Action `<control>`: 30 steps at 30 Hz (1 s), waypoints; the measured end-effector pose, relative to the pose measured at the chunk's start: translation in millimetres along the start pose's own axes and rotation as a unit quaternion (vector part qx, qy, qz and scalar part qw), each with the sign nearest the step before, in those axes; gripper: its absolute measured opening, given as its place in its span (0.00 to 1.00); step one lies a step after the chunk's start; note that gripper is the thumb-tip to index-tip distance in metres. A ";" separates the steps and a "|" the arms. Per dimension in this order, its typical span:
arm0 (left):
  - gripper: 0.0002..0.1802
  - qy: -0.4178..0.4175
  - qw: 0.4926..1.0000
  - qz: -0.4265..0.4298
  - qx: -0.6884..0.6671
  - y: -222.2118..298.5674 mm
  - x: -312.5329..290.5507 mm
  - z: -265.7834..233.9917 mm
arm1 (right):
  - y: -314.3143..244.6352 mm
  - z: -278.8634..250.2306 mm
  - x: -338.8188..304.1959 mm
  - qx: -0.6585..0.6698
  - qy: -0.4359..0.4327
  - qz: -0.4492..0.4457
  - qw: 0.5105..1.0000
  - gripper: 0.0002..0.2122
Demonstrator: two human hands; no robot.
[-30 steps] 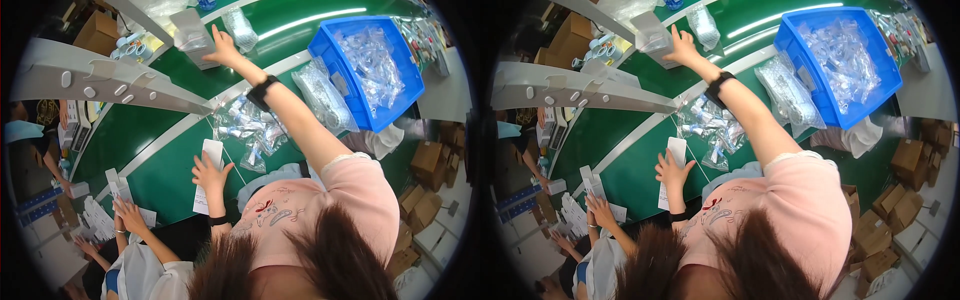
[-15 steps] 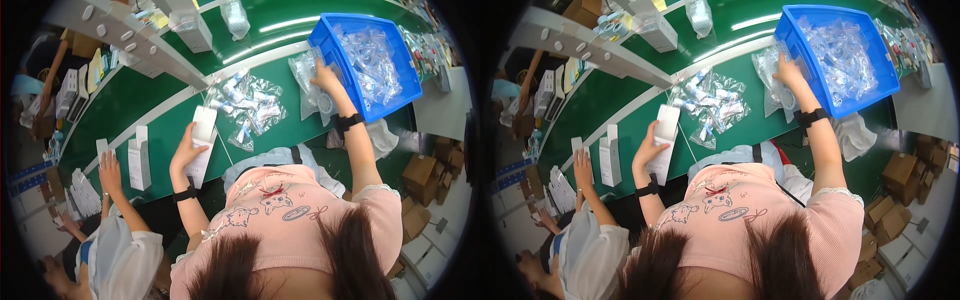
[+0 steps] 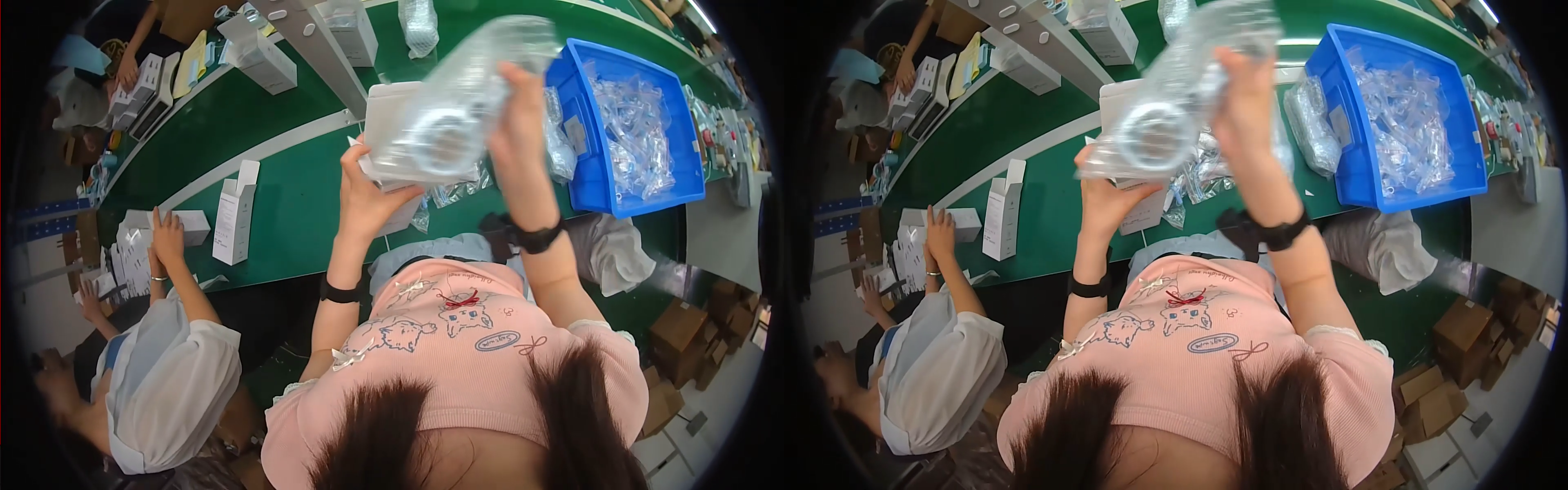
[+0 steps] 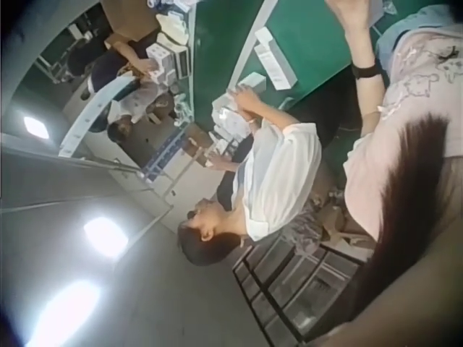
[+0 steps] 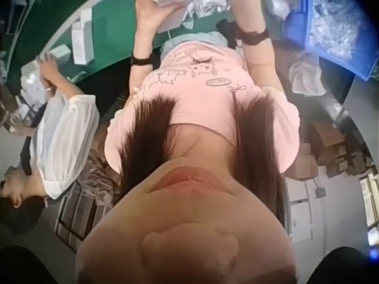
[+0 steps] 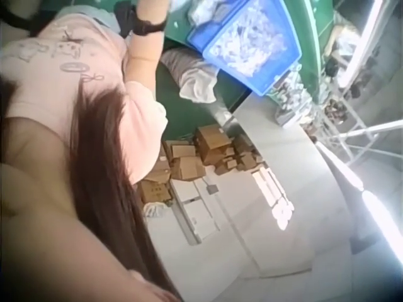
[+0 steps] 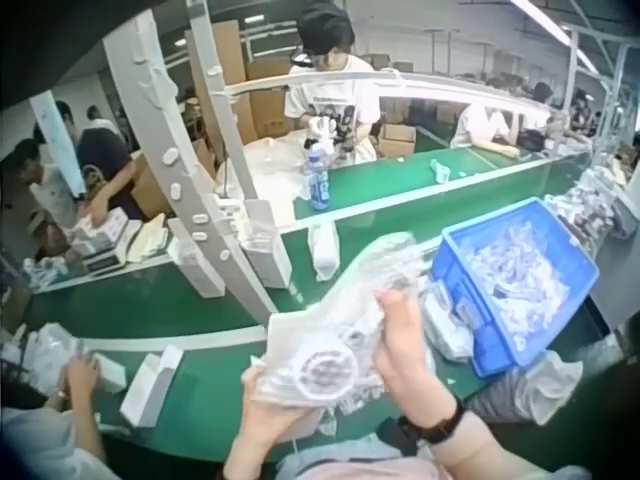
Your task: The person packs items by hand, picking up a small plastic bag from a blue bin, placing it into a white box, and then inserting a larger bubble-wrapped item into the same box. The person then closes the box and sets it aside on the green table.
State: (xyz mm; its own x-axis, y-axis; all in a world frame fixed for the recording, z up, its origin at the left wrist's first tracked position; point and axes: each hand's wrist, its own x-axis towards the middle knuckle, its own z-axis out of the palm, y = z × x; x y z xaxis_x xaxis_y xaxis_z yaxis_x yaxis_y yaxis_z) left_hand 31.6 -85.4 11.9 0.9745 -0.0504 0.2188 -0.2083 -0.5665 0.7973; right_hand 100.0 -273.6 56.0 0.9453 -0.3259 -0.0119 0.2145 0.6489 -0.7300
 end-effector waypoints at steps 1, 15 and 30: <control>0.48 -0.001 1.000 0.003 0.002 2.8 0.1 2.9 | 9.3 24.0 -8.5 -0.020 -0.015 -0.069 0.997 0.19; 0.47 0.133 0.982 0.105 0.084 -32.1 -5.7 9.9 | 37.6 37.0 -22.5 -0.629 -0.240 -0.198 0.713 0.18; 0.42 0.186 0.979 -0.039 -0.069 -82.0 -24.5 -16.3 | 147.9 -86.6 86.5 -0.807 -0.386 -0.134 0.427 0.19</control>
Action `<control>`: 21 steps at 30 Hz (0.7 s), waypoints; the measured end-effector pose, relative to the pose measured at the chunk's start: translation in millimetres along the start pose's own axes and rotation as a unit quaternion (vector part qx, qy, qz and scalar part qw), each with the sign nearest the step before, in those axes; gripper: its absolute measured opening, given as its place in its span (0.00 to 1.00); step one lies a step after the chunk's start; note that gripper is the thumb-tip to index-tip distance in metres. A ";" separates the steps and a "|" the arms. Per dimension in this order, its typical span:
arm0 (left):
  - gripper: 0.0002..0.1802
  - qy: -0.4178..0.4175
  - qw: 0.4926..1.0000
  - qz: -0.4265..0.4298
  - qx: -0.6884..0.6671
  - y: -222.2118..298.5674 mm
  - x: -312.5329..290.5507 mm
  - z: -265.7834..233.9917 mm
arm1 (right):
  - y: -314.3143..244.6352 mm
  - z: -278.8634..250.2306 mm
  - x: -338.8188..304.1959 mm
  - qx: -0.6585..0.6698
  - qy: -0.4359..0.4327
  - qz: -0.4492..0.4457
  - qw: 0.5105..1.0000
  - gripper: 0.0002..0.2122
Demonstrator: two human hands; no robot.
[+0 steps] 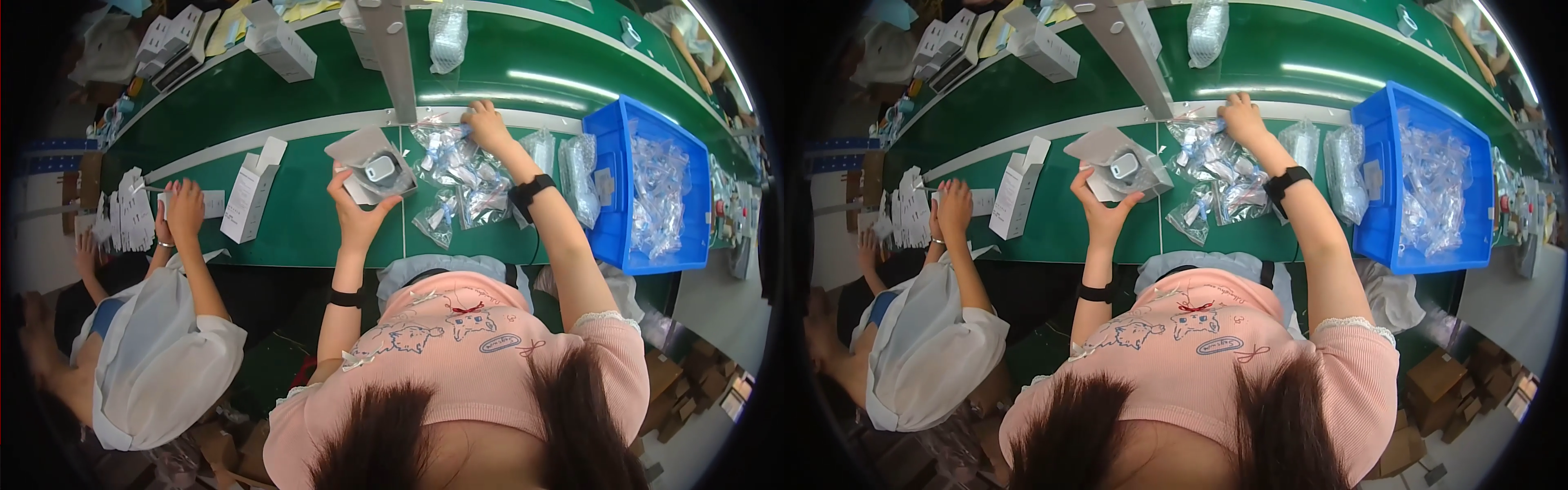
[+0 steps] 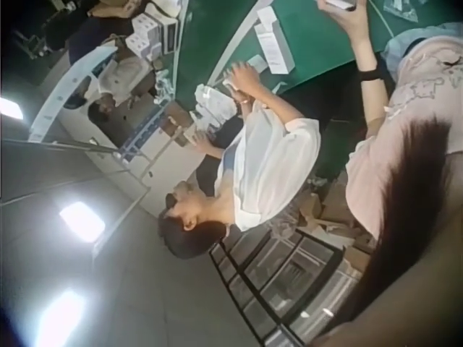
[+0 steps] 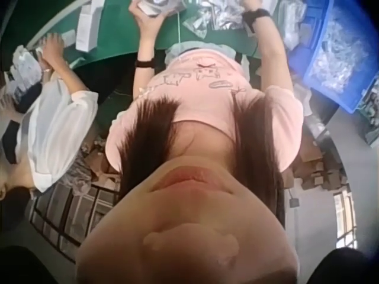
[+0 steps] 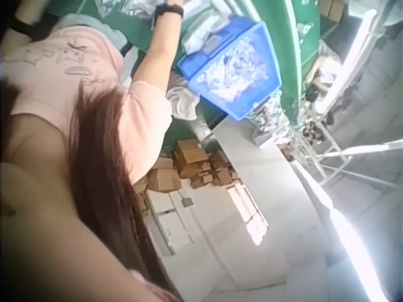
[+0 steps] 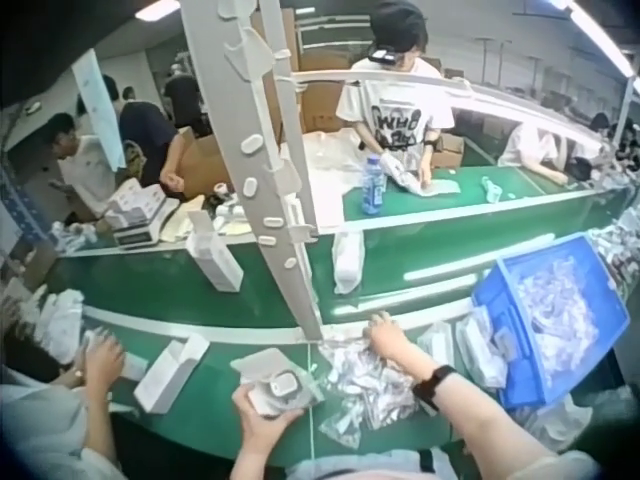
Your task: The person packs items by hand, picking up a small plastic bag from a blue bin, placing it into a white box, and then inserting a larger bubble-wrapped item into the same box. The person then closes the box and sets it aside on the green table.
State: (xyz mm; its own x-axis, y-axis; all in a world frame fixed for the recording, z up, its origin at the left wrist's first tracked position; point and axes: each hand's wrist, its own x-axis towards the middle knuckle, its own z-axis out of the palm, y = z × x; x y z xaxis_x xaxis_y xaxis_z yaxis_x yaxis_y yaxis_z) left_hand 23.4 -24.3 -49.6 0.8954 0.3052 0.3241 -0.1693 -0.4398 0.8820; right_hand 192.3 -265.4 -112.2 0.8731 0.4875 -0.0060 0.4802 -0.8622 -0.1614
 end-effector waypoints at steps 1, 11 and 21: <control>0.38 -0.005 0.997 0.035 0.064 13.4 6.0 -3.9 | 5.8 0.8 -1.0 0.015 -0.021 -0.018 1.000 0.19; 0.08 0.008 0.993 -0.105 0.061 35.1 26.3 -19.5 | -58.8 -166.4 -42.2 0.429 0.052 -0.017 0.902 0.13; 0.08 0.038 0.991 -0.124 -0.023 12.2 31.9 -16.1 | -143.2 -112.0 -21.3 0.171 0.027 -0.427 0.888 0.11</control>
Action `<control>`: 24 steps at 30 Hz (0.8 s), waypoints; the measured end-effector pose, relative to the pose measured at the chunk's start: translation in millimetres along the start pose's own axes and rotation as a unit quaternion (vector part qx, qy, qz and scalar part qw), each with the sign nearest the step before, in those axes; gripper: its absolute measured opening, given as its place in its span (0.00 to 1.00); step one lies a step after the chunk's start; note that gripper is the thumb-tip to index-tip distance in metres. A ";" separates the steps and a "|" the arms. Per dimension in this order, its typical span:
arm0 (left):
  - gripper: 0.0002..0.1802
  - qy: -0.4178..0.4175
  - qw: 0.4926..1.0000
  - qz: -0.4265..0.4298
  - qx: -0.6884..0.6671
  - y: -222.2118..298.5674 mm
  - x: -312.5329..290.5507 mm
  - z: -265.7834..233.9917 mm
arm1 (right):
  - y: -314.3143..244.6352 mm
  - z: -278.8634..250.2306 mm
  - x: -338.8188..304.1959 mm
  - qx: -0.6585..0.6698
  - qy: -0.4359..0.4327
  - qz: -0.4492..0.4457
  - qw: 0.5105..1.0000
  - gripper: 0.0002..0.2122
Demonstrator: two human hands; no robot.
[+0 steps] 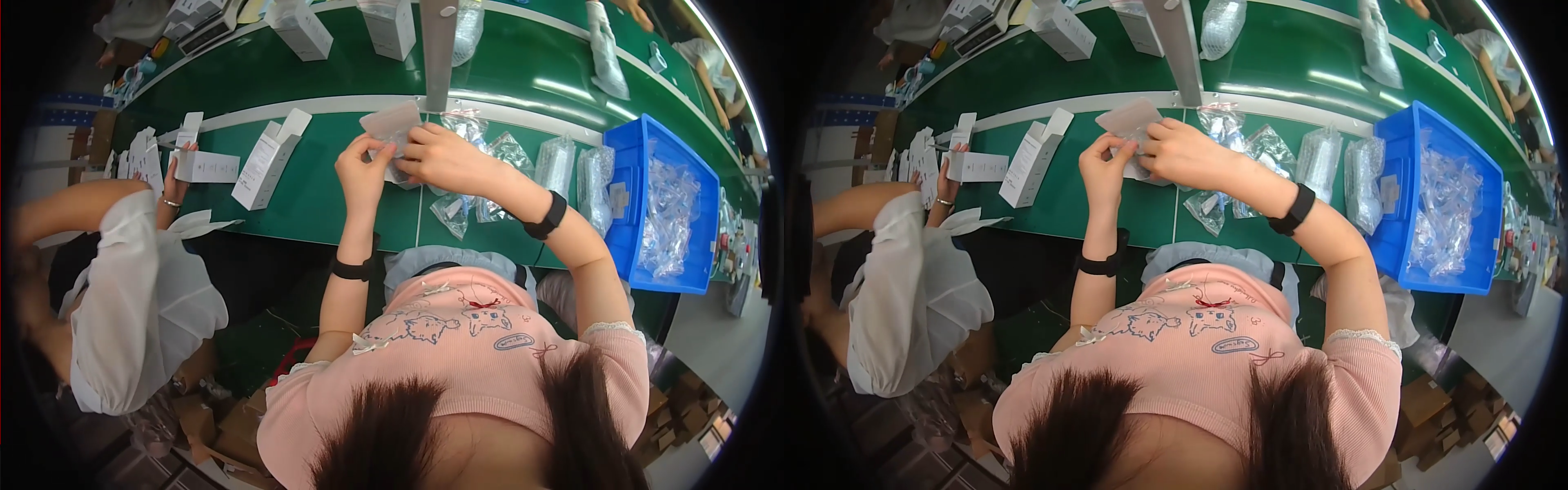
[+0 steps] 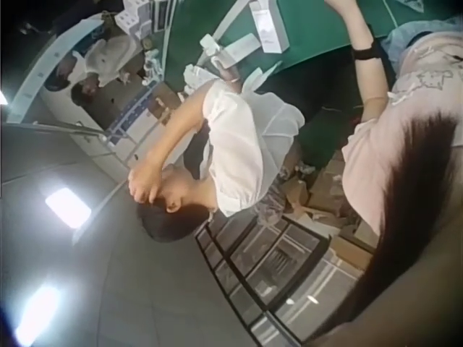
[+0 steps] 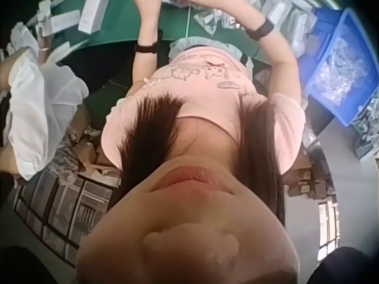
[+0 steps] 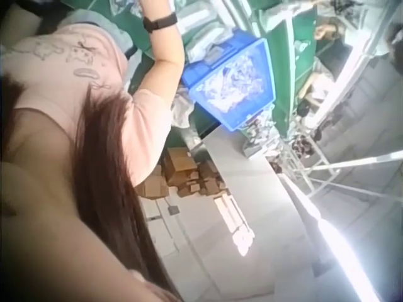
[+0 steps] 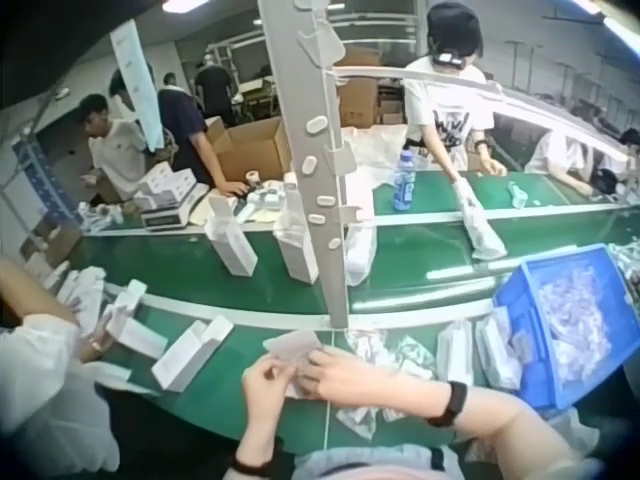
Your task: The person packs items by hand, picking up a small plastic bag from a blue bin, placing it into a white box, and then inserting a larger bubble-wrapped item into the same box. The person then closes the box and sets it aside on the green table.
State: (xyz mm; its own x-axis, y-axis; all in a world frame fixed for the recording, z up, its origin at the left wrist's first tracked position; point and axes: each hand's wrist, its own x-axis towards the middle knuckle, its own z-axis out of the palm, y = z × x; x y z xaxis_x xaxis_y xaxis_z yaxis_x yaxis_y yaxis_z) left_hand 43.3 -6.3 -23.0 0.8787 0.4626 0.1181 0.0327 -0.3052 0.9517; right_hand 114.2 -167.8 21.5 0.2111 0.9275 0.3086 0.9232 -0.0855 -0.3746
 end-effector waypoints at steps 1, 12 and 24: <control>0.08 0.003 1.000 -0.005 -0.015 -1.4 0.0 -0.4 | 0.5 2.7 0.5 -0.013 -0.011 -0.008 1.000 0.12; 0.13 -0.036 0.962 -0.057 -0.264 4.0 13.1 -18.7 | -8.8 10.4 -11.1 -0.069 0.005 0.048 0.996 0.22; 0.43 0.003 0.738 -0.018 0.675 -167.6 95.6 -147.3 | 19.0 47.1 -29.0 0.362 0.142 0.164 0.906 0.45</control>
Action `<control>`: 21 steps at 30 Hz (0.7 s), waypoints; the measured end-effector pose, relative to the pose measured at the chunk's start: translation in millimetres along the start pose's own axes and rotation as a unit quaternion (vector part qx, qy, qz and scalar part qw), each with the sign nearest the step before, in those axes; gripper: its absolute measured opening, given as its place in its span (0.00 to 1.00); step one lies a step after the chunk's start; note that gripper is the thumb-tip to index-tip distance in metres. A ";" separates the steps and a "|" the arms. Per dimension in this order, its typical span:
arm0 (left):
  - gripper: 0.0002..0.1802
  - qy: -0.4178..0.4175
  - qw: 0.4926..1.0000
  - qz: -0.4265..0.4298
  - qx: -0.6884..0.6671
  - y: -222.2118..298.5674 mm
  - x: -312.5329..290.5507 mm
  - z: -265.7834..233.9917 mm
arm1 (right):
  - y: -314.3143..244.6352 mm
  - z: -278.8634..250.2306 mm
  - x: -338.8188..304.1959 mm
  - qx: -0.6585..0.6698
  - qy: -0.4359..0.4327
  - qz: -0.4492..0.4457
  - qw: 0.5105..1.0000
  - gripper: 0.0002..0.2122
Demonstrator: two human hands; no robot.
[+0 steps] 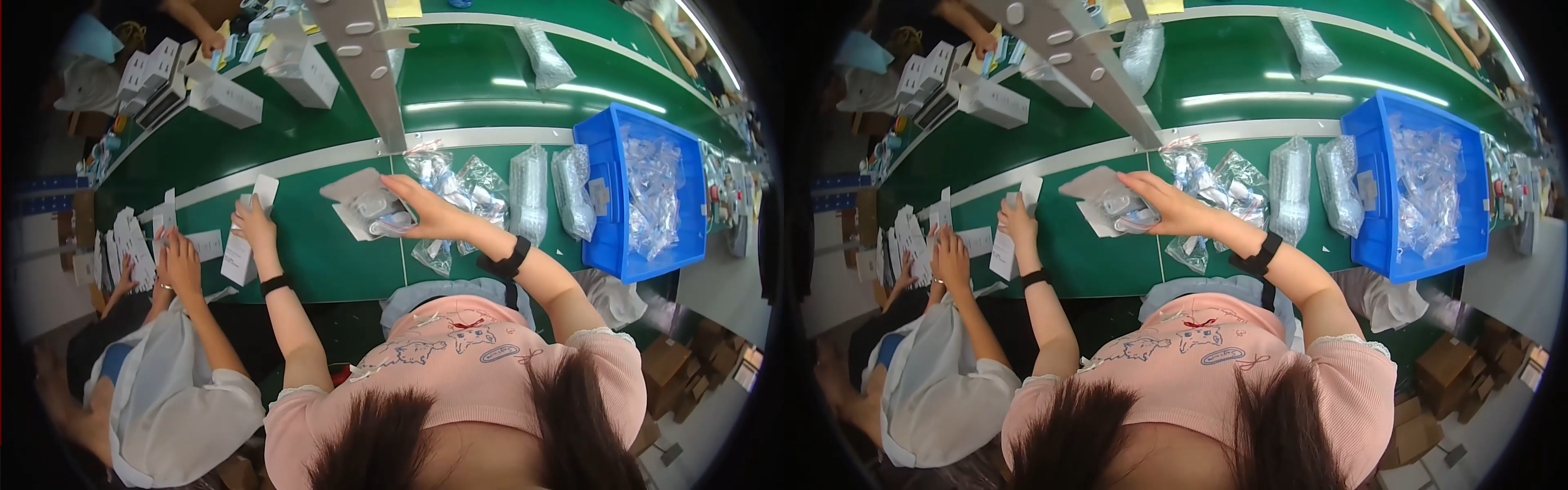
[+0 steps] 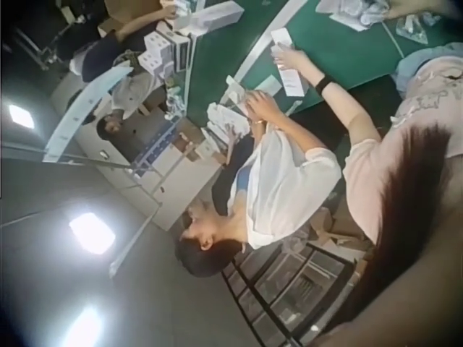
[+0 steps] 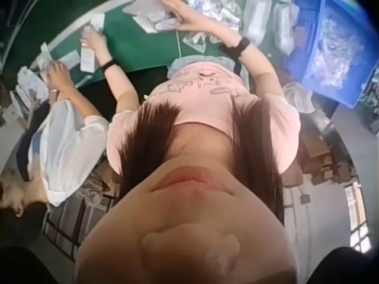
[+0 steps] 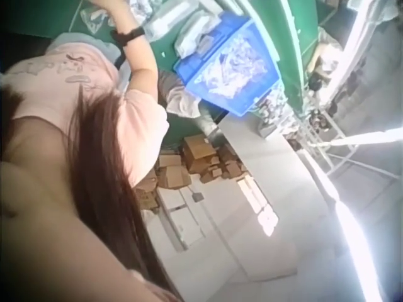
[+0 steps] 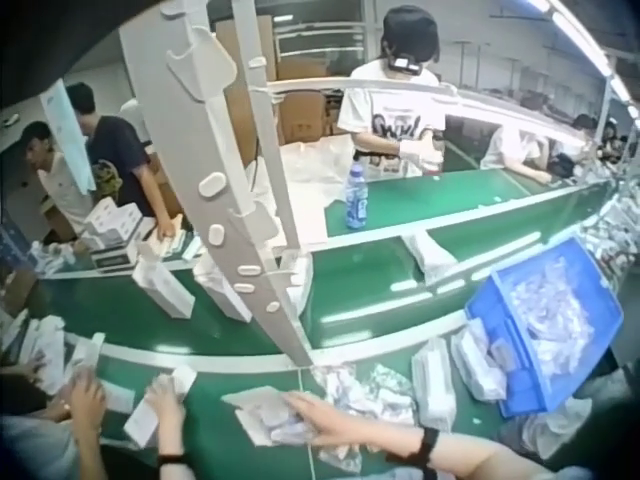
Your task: The person packs items by hand, picking up a small plastic bag from a blue bin, placing it into a white box, and then inserting a larger bubble-wrapped item into the same box. The person then closes the box and sets it aside on the green table.
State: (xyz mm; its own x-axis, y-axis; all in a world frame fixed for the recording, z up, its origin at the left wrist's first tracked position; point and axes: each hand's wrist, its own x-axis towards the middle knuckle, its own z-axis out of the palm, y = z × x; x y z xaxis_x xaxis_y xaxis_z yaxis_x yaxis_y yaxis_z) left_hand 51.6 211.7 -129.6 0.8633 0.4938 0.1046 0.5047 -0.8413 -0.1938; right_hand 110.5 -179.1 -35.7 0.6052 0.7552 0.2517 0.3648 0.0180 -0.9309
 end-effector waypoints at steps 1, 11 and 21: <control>0.43 -0.001 1.000 0.015 -0.004 15.0 2.0 -3.7 | 3.5 -5.3 -3.0 -0.005 0.007 0.043 0.999 0.45; 0.50 -0.237 0.954 0.146 -0.113 152.7 -99.9 -135.8 | -13.1 -126.4 -45.0 0.031 0.283 0.087 0.955 0.48; 0.50 -0.373 0.816 0.268 -0.352 120.7 -89.9 -86.8 | 61.2 -208.5 9.0 0.017 0.224 0.084 0.971 0.40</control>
State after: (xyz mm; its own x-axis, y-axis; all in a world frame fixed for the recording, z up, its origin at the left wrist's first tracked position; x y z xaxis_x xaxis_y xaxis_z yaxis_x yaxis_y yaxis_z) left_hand 35.6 46.6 -77.7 0.8485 -0.2103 -0.4856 0.1635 -0.7685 0.6186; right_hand 285.8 -307.9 -35.3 0.9040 0.3887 0.1781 0.2154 -0.0543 -0.9750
